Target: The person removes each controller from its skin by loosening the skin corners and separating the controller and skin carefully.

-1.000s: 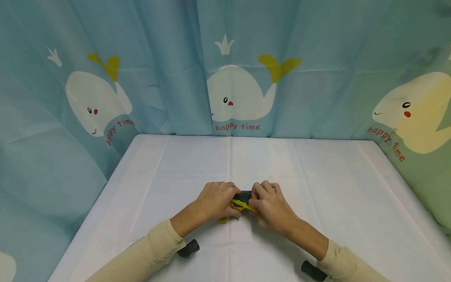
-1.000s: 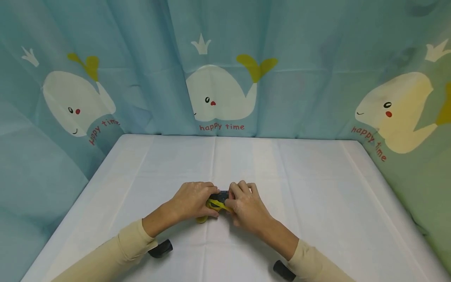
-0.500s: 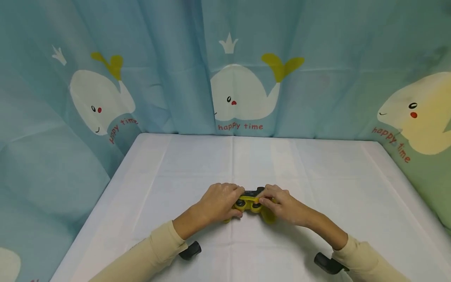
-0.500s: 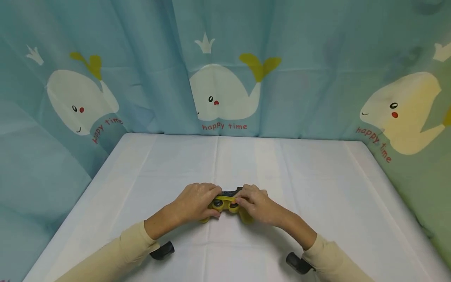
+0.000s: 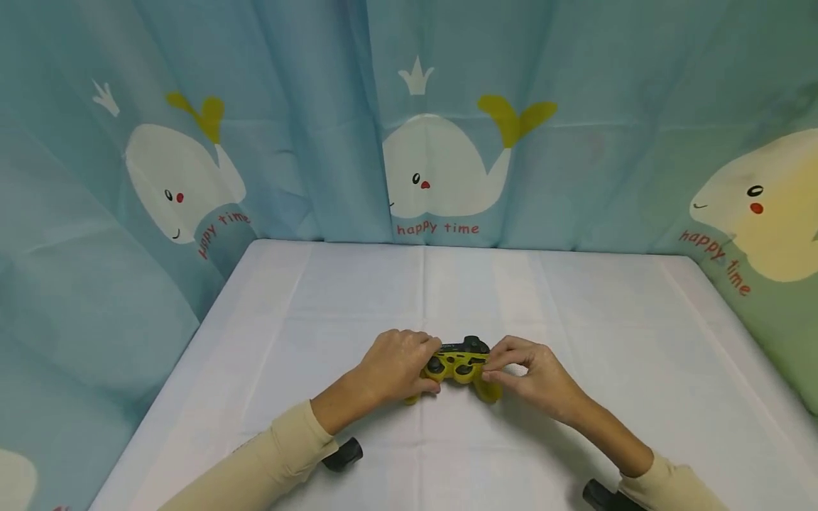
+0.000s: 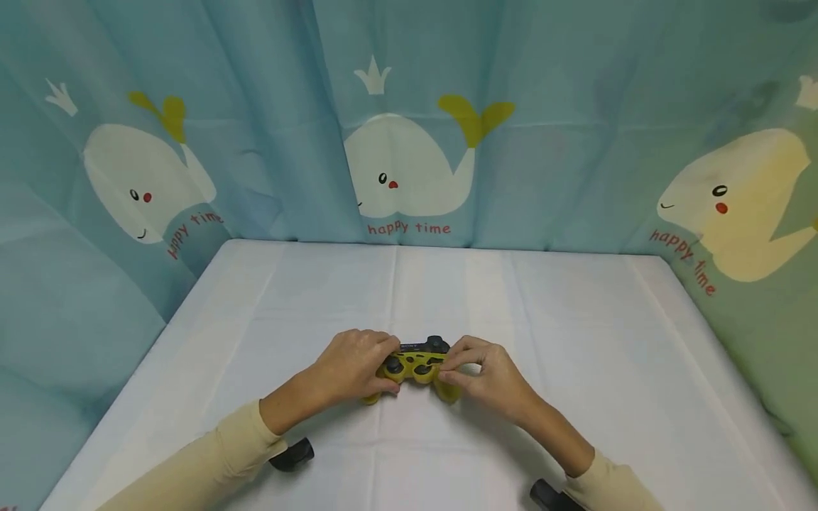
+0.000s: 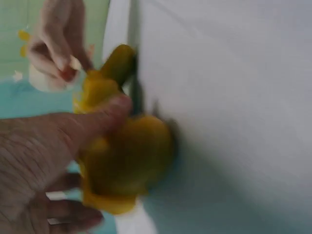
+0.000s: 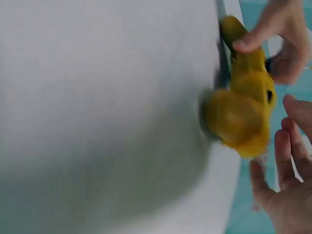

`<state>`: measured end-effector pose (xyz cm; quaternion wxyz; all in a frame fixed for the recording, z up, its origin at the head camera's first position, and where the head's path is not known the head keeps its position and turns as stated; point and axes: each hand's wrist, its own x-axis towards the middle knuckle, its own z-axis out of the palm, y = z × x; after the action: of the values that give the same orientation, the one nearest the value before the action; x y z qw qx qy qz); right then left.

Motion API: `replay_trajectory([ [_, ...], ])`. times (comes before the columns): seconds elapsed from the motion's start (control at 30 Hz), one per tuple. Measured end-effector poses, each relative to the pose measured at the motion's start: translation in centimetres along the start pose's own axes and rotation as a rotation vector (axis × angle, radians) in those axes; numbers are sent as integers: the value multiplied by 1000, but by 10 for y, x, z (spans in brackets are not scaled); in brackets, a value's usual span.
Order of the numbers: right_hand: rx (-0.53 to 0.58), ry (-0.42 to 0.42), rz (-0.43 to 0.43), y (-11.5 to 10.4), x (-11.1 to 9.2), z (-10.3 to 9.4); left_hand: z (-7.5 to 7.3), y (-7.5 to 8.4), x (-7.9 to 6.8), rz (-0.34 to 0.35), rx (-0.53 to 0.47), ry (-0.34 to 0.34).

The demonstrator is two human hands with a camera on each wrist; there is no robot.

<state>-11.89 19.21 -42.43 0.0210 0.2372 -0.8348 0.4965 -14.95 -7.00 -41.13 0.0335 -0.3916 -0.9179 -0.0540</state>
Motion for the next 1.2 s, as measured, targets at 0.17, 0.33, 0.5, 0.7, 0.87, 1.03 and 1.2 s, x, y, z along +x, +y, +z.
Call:
replay_trajectory([
  [0.17, -148, -1, 0, -4, -4, -9, 6, -2, -5, 10, -102, 27],
  [0.33, -343, -165, -61, 2, 1, 9, 11, 2, -7, -2, -213, 48],
  [0.5, -469, -206, -134, 5, 5, 24, 11, 6, -5, 0, -222, 42],
  [0.7, -482, -203, -85, 5, 8, 26, 4, 5, 2, 24, -159, -18],
  [0.87, -461, -203, -74, 8, 8, 26, -3, 6, 9, 31, -77, -80],
  [1.03, -434, -200, -71, 11, 8, 27, -5, 7, 11, 29, -27, -98],
  [1.2, -444, -200, -74, 12, 7, 28, -2, 6, 9, 22, -14, -71],
])
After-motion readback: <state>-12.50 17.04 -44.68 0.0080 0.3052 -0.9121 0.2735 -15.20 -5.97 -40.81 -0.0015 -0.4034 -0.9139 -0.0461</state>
